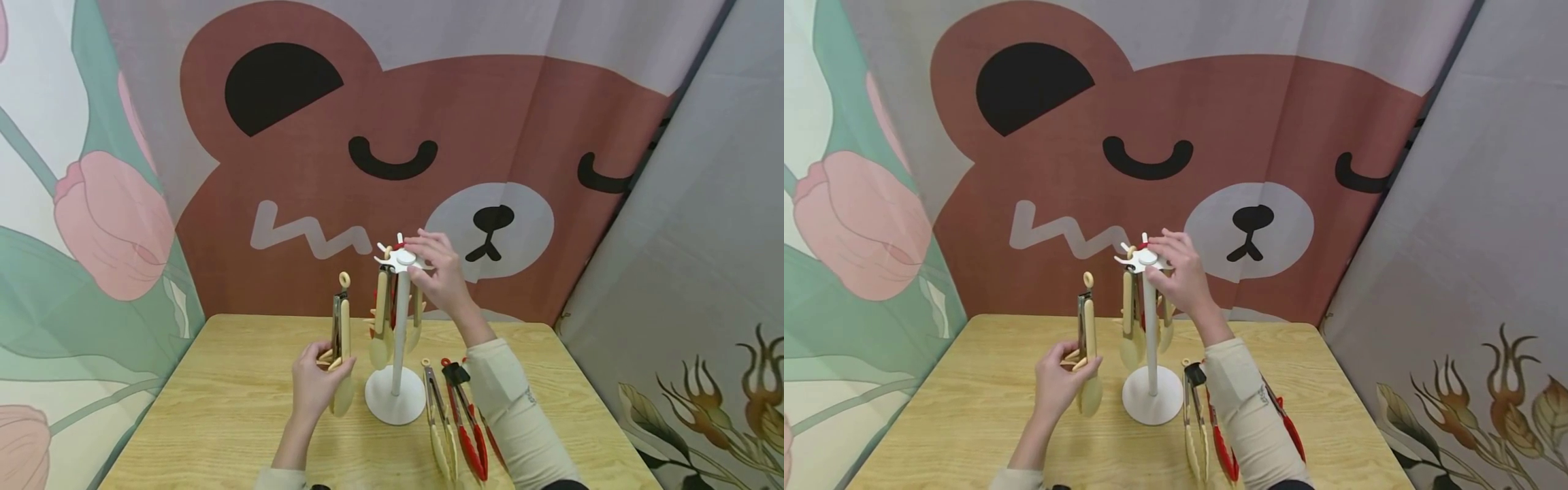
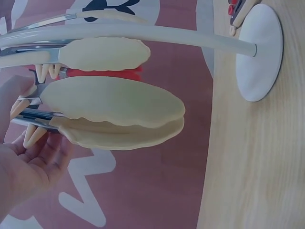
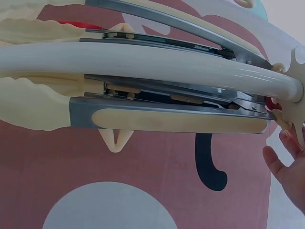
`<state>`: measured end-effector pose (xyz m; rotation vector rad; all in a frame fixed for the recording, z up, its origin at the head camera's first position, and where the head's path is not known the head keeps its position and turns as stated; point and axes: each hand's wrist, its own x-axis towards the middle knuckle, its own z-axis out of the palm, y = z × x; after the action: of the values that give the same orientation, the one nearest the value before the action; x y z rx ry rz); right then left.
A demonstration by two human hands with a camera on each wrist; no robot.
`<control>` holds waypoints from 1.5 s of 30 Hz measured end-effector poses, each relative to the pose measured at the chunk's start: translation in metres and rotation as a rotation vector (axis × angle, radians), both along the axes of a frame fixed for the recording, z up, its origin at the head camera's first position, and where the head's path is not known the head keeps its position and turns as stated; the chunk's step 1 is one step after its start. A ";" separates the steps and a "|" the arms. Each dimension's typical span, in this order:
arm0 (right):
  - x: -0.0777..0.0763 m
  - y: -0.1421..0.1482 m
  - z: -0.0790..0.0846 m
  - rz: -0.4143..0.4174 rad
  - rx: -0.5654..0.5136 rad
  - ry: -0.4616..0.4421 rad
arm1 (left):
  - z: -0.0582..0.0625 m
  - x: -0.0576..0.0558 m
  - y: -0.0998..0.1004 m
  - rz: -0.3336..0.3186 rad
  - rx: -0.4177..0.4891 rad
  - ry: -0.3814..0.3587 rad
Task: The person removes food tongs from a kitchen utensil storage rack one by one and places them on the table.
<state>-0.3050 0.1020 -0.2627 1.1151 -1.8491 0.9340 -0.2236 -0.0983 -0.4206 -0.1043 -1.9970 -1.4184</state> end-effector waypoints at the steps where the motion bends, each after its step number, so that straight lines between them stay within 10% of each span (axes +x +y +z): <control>1: 0.000 0.000 0.000 0.000 0.001 0.000 | -0.001 0.000 0.000 0.003 0.004 -0.005; 45: 0.001 0.001 0.000 -0.001 0.003 0.001 | -0.054 -0.009 -0.014 0.053 -0.129 -0.377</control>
<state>-0.3044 0.1025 -0.2627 1.1163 -1.8509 0.9296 -0.2325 -0.1122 -0.4741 0.1714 -2.3773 -1.3506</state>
